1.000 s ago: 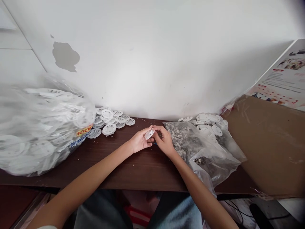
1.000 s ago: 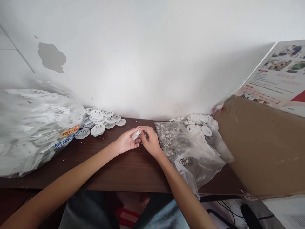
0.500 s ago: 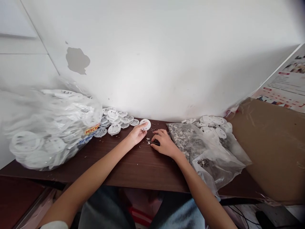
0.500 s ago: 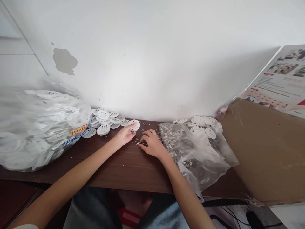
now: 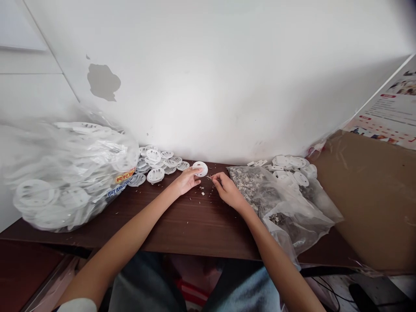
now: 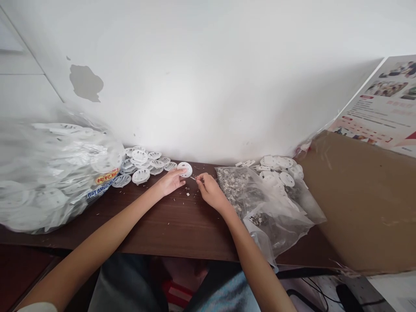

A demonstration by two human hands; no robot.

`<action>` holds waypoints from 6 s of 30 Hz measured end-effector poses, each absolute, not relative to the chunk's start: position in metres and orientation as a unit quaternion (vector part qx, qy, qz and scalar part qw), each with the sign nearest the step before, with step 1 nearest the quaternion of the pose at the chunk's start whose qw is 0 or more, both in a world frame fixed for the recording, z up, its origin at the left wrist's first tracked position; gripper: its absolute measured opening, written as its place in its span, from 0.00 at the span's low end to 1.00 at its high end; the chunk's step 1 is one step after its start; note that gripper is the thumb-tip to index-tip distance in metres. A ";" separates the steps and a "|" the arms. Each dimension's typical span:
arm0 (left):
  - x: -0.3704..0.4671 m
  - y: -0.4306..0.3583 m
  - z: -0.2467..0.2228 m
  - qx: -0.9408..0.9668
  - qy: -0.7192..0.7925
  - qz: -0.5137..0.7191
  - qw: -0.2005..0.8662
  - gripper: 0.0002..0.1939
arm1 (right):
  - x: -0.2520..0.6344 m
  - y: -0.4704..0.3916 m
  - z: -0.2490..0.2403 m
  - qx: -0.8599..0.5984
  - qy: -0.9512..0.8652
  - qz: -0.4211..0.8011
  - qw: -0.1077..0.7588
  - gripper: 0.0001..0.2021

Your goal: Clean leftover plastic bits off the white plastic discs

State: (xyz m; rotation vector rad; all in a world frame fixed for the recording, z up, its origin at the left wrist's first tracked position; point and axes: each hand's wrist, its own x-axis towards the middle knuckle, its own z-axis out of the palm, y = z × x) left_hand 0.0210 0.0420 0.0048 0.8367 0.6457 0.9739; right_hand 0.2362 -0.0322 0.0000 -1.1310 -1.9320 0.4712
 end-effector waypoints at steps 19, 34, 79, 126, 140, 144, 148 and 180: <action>0.004 0.047 0.001 0.515 0.265 0.312 0.753 0.17 | 0.221 -0.041 -0.011 -0.466 -0.773 0.037 0.429 0.17; 0.006 0.050 -0.004 0.538 0.257 0.295 0.747 0.17 | 0.219 -0.041 -0.013 -0.498 -0.777 0.018 0.386 0.19; 0.006 0.046 -0.001 0.541 0.253 0.264 0.757 0.20 | 0.224 -0.035 -0.022 -0.474 -0.799 0.092 0.359 0.19; 0.007 0.046 -0.004 0.545 0.256 0.273 0.750 0.20 | 0.226 -0.034 -0.017 -0.460 -0.804 0.122 0.358 0.21; 0.007 0.039 0.001 0.558 0.252 0.288 0.737 0.18 | 0.225 -0.034 -0.016 -0.443 -0.801 0.128 0.383 0.23; 0.008 0.040 0.000 0.557 0.253 0.291 0.736 0.18 | 0.225 -0.033 -0.018 -0.449 -0.799 0.121 0.382 0.23; 0.008 0.042 -0.002 0.550 0.250 0.291 0.742 0.20 | 0.225 -0.033 -0.019 -0.451 -0.800 0.118 0.377 0.22; 0.008 0.043 -0.004 0.564 0.283 0.282 0.722 0.21 | 0.226 -0.034 -0.017 -0.457 -0.804 0.126 0.360 0.23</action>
